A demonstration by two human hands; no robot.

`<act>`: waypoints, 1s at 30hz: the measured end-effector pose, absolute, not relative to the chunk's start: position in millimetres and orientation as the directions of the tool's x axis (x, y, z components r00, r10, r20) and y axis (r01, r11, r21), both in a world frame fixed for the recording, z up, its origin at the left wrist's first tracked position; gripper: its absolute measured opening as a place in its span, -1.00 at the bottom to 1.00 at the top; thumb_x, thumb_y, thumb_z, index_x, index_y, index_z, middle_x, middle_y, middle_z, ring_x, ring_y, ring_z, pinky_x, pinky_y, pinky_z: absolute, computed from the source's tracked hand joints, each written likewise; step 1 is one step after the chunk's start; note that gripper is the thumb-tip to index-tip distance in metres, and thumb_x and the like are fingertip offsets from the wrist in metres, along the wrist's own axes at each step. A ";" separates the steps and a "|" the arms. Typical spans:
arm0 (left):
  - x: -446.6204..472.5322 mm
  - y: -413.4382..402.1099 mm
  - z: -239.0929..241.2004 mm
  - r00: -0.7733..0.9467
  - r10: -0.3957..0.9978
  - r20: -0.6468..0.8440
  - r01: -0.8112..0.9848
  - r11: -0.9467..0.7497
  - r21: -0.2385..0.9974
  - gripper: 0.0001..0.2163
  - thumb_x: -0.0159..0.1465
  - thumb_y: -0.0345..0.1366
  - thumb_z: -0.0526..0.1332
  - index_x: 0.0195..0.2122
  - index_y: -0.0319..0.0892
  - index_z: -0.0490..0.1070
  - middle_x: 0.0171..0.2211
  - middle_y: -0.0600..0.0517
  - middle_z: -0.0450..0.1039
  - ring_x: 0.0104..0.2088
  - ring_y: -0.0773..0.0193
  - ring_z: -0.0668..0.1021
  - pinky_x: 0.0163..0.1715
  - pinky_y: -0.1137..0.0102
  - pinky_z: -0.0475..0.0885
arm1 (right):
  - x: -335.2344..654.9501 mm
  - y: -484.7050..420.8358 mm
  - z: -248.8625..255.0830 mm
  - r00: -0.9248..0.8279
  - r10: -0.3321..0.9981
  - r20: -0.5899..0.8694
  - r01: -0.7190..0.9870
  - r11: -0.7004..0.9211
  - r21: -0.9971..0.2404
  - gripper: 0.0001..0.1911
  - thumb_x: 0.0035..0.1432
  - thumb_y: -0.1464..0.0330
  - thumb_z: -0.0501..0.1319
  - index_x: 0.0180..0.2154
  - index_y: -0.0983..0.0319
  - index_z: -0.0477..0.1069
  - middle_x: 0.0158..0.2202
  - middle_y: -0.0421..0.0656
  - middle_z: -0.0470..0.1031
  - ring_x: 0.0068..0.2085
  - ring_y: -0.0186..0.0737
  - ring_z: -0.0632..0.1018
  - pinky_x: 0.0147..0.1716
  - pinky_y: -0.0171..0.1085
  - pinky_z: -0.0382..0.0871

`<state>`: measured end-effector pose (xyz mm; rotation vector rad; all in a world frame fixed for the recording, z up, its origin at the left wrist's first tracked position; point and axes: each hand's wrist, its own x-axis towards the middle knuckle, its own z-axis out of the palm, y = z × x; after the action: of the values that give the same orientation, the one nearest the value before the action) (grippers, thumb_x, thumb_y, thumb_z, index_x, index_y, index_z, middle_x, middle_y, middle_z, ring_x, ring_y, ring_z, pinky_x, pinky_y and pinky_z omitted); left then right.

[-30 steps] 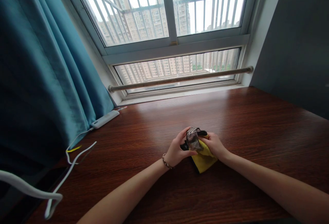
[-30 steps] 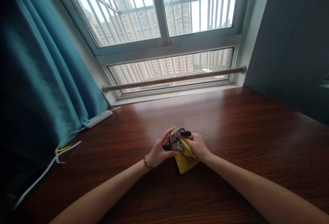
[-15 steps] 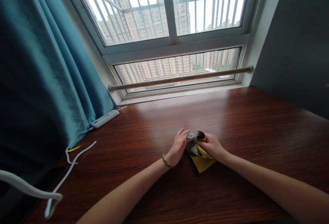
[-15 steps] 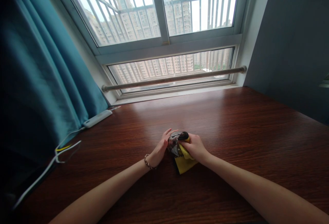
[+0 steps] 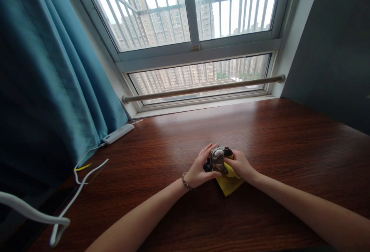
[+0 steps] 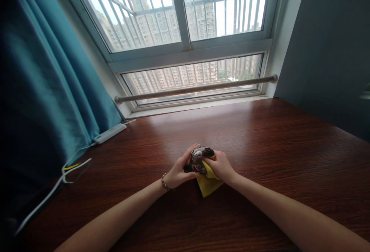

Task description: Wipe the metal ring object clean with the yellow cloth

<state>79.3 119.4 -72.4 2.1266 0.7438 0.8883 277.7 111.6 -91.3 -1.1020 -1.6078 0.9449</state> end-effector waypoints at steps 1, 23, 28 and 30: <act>78.3 119.8 -71.6 0.611 0.711 0.347 0.229 -0.579 0.783 -0.26 0.08 -0.01 0.27 0.23 -0.19 0.09 0.24 -0.19 0.10 0.26 -0.05 0.15 0.24 0.09 0.08 | 277.3 110.6 -90.1 -0.165 0.948 0.271 0.222 0.304 -0.927 -0.62 0.06 0.12 0.21 -0.36 0.37 0.48 -0.37 -0.11 0.45 -0.31 -0.07 0.45 -0.37 -0.31 0.26; 83.3 119.1 -68.2 0.586 0.745 0.319 0.285 -0.557 0.780 -0.21 -0.06 0.09 0.32 0.15 -0.20 0.23 0.16 -0.23 0.22 0.19 -0.13 0.24 0.22 -0.03 0.01 | 276.4 107.4 -86.5 -0.146 0.946 0.290 0.231 0.318 -0.920 -0.62 0.06 0.13 0.20 -0.42 0.36 0.46 -0.43 -0.13 0.43 -0.38 -0.13 0.41 -0.41 -0.32 0.23; 83.7 119.7 -71.7 0.622 0.733 0.275 0.305 -0.551 0.777 -0.36 0.15 0.20 0.04 0.10 -0.15 0.31 0.17 -0.18 0.23 0.27 -0.15 0.07 0.23 -0.12 -0.27 | 275.3 104.9 -81.6 -0.127 0.943 0.307 0.283 0.331 -0.900 -0.62 0.03 0.13 0.18 -0.51 0.35 0.42 -0.50 -0.14 0.38 -0.43 -0.15 0.40 -0.45 -0.32 0.18; 84.4 117.1 -73.4 0.613 0.734 0.291 0.305 -0.560 0.770 -0.31 0.16 0.19 0.03 0.19 -0.16 0.18 0.21 -0.20 0.16 0.27 -0.13 0.08 0.23 -0.12 -0.28 | 275.2 105.0 -80.9 -0.088 0.952 0.294 0.287 0.307 -0.907 -0.61 0.03 0.11 0.17 -0.50 0.34 0.43 -0.50 -0.13 0.39 -0.41 -0.13 0.40 -0.43 -0.30 0.18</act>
<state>84.4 117.1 -73.4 2.1453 0.8138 0.7985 275.2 105.0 -80.9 -1.1613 -1.5890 0.8462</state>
